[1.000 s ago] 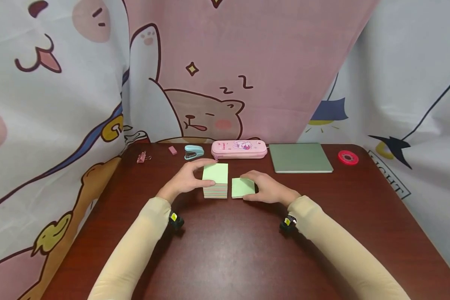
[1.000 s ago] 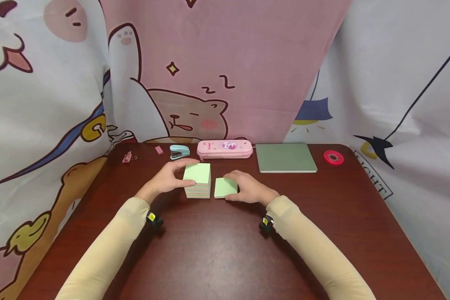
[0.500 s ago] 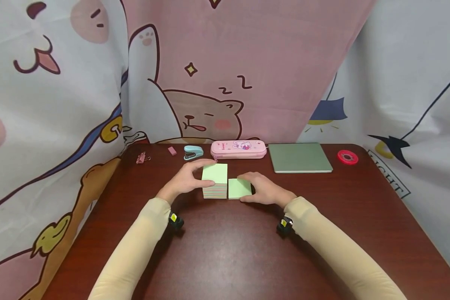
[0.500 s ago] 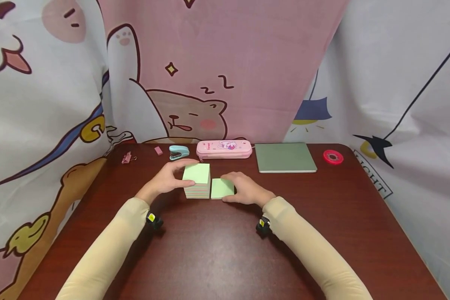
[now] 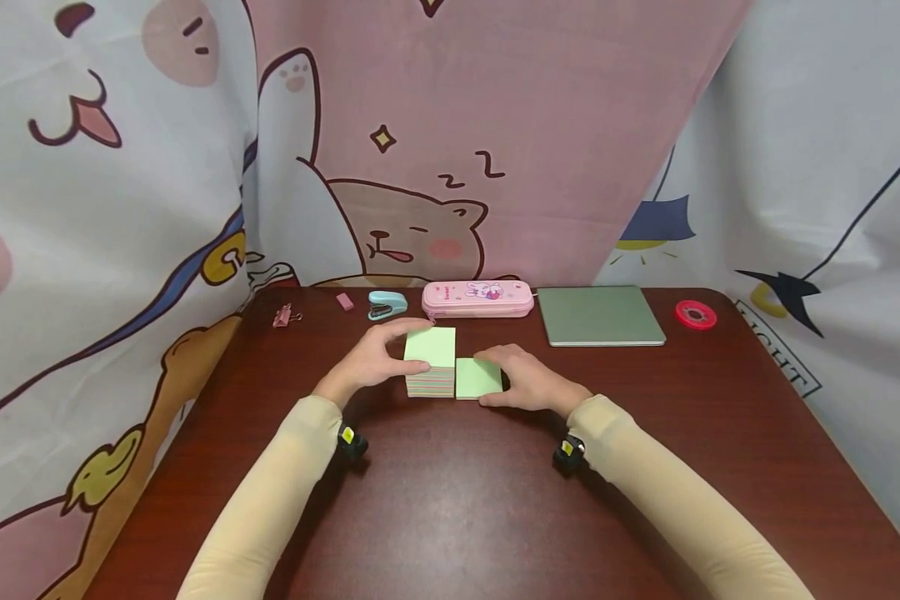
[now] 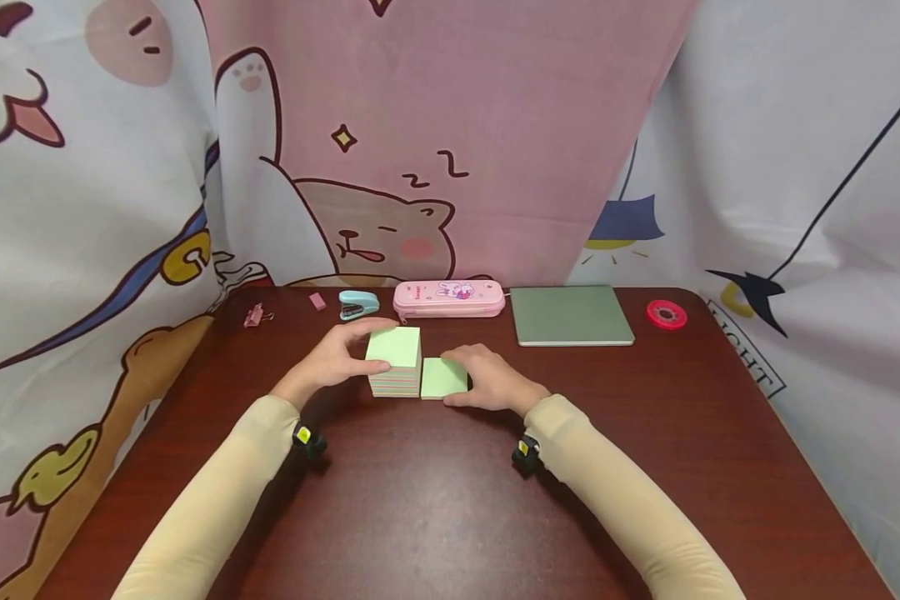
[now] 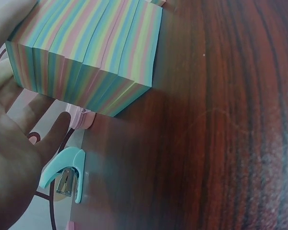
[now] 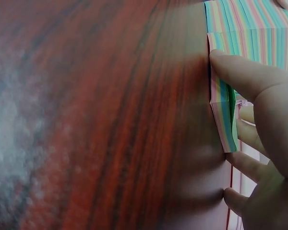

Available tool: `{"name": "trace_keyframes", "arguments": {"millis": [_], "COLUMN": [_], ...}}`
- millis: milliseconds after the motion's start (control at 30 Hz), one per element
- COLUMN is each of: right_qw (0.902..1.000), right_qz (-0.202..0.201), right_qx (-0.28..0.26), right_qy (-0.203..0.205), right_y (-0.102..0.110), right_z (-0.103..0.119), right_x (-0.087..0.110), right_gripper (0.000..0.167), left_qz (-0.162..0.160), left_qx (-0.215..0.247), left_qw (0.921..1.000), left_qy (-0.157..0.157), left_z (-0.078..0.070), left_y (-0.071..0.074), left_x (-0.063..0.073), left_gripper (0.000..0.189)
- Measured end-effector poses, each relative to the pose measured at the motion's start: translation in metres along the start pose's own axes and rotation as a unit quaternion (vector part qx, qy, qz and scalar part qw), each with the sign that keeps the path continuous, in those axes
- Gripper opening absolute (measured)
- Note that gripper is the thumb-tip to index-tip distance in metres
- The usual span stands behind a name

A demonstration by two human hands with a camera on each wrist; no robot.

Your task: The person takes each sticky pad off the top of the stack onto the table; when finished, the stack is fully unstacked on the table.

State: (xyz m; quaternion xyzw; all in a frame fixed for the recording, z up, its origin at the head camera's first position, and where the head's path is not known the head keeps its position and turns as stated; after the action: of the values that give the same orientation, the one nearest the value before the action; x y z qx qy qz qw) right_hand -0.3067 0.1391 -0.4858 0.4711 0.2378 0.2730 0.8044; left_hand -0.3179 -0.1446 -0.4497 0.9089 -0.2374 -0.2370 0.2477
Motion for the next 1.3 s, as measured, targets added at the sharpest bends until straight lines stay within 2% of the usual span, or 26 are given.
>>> {"name": "trace_keyframes", "arguments": {"millis": [167,300,433,567,800,1067,1300], "right_qw": [0.9998,0.9992,0.9978,0.9965,0.9975,0.9971,0.9968], "right_qz": [0.005,-0.020,-0.053,-0.058,-0.051,-0.058,-0.070], "right_qx": [-0.003,-0.019,-0.039,-0.046,-0.014,-0.013,-0.030], "right_qy": [-0.020,-0.029,0.000,0.039,0.047,0.048,0.024], "right_y": [0.002,0.010,0.021,0.026,0.024,0.032,0.042], "right_z": [0.002,0.014,0.038,0.060,0.070,0.062,0.037], "right_x": [-0.002,-0.011,-0.029,-0.045,-0.058,-0.048,-0.018], "right_gripper": [0.084,0.097,0.098,0.096,0.092,0.087,0.084], "left_qz": [-0.004,-0.006,-0.008,-0.008,0.006,0.035,0.027], "left_qx": [0.002,0.009,0.018,0.030,0.071,0.071,0.041], "left_qw": [1.0000,0.9999,0.9996,0.9990,0.9972,0.9968,0.9985], "left_qy": [0.000,-0.005,-0.020,-0.031,-0.025,0.014,0.023], "left_z": [0.001,0.002,0.002,0.002,0.003,0.004,0.008], "left_y": [0.000,-0.002,-0.003,-0.003,-0.002,0.000,-0.003], "left_x": [0.000,0.001,0.003,0.003,0.001,0.001,0.003], "left_gripper": [0.070,0.071,0.072,0.070,0.074,0.084,0.075]}}
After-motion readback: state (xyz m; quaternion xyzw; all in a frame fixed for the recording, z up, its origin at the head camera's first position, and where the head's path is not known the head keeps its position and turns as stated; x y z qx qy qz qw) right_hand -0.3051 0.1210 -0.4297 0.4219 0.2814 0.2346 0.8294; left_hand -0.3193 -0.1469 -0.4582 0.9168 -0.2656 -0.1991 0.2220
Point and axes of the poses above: each hand's wrist, its own x-axis away from the middle knuckle, its own y-axis out of the back of the hand, z = x × y, the point moved 3 cm from there along -x, towards the middle knuckle, and after that the axes turned 4 degrees about -y, right-handed, at the moved point
